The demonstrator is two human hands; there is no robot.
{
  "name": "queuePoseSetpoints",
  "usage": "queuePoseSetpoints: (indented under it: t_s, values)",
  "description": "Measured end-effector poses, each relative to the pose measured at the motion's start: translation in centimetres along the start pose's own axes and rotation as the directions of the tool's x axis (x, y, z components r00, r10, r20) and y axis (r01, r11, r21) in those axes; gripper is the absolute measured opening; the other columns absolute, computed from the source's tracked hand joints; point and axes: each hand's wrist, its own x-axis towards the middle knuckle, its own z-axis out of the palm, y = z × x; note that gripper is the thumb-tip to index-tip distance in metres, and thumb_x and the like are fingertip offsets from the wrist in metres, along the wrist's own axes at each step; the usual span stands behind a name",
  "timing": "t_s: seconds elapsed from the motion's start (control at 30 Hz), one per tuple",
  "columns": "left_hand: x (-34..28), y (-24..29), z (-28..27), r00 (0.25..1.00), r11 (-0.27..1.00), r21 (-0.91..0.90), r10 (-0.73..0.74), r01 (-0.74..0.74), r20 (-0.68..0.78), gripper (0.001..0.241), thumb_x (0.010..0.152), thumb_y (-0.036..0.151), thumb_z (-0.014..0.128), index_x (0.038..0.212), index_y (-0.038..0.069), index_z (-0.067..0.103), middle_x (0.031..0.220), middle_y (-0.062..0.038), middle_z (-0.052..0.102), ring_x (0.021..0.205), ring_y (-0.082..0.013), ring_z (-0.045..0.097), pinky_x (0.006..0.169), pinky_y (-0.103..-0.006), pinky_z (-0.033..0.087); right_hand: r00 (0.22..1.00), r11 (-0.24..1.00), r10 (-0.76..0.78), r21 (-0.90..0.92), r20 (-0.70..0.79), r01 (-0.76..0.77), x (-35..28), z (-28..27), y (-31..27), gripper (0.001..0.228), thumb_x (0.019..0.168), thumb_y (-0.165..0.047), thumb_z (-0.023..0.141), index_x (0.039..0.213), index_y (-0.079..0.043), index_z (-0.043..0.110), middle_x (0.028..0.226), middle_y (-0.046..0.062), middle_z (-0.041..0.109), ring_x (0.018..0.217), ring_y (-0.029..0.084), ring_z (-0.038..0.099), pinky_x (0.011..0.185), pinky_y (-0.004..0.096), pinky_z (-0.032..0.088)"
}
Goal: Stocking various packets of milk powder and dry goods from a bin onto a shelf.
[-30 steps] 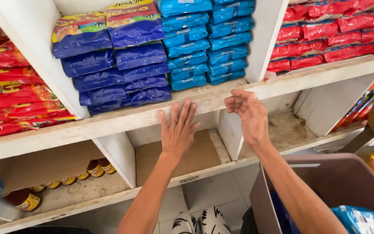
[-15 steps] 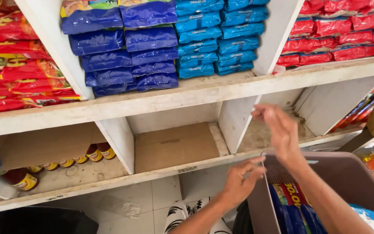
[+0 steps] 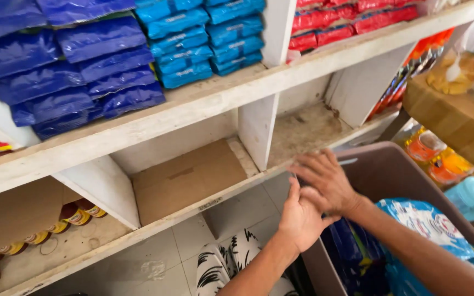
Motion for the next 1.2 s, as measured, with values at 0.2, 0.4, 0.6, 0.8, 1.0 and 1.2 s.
queuePoseSetpoints:
  t_s: [0.2,0.4,0.6,0.8,1.0,1.2]
  values:
    - [-1.7,2.0,2.8,0.98,0.965,0.177,-0.183,0.194,-0.075,0.086,0.097,0.076,0.025,0.153,0.014,0.046,0.152,-0.004,0.055,0.135,-0.0263,0.053,0.104,-0.0495,0.044,0.959,0.959,0.28,-0.055,0.033,-0.278,-4.2,-1.9,3.1,0.055,0.095,-0.041,0.051,0.136,-0.005,0.059,0.136,0.021,0.059,0.119,0.038,0.053,0.106,0.051,0.037]
    - [-1.2,1.5,2.0,1.0,0.949,0.314,-0.005,0.0,0.014,0.07,0.114,0.056,0.031,0.156,0.0,0.037,0.145,-0.029,0.057,0.121,-0.0352,0.066,0.101,-0.0451,0.05,0.914,0.914,0.4,-0.035,-0.073,-0.403,-5.8,-4.8,2.7,0.032,0.105,-0.02,0.061,0.132,-0.003,0.062,0.134,0.021,0.059,0.122,0.041,0.059,0.102,0.047,0.049]
    - [0.7,-0.7,3.4,0.965,0.746,0.626,0.26,-0.226,0.039,0.062,0.11,0.036,0.045,0.161,0.004,0.028,0.152,-0.023,0.048,0.136,-0.0306,0.051,0.115,-0.0417,0.038,0.907,0.91,0.414,0.066,-0.076,-0.409,-7.5,-4.9,3.9,0.013,0.104,-0.012,0.065,0.1,0.001,0.068,0.11,0.016,0.07,0.101,0.035,0.067,0.09,0.044,0.052]
    - [1.0,-0.8,4.2,0.919,0.296,0.925,0.376,-0.238,0.116,0.067,0.111,0.037,0.046,0.162,0.001,0.024,0.16,-0.023,0.044,0.147,-0.0328,0.043,0.124,-0.0446,0.031,0.904,0.903,0.426,0.051,0.034,-0.427,-6.6,-4.8,4.5,0.018,0.1,-0.014,0.07,0.088,-0.001,0.069,0.088,0.013,0.068,0.083,0.035,0.065,0.075,0.044,0.052]
    - [0.8,-0.7,4.1,0.908,0.29,0.926,0.404,-0.24,0.109,0.067,0.112,0.039,0.044,0.162,-0.002,0.024,0.162,-0.024,0.041,0.151,-0.0342,0.04,0.127,-0.0455,0.028,0.94,0.946,0.322,-0.073,0.113,-0.316,-5.9,-4.3,3.8,0.026,0.097,-0.02,0.073,0.078,-0.004,0.065,0.077,0.011,0.061,0.077,0.034,0.062,0.074,0.046,0.051]
    - [0.7,-0.7,4.3,0.905,0.262,0.933,0.407,-0.249,0.127,0.066,0.113,0.039,0.044,0.161,-0.002,0.027,0.162,-0.024,0.042,0.151,-0.0335,0.041,0.128,-0.0451,0.028,0.932,0.943,0.331,-0.065,0.146,-0.325,-6.3,-5.3,2.9,0.021,0.094,-0.02,0.075,0.082,-0.004,0.068,0.077,0.01,0.062,0.076,0.033,0.063,0.072,0.046,0.051]
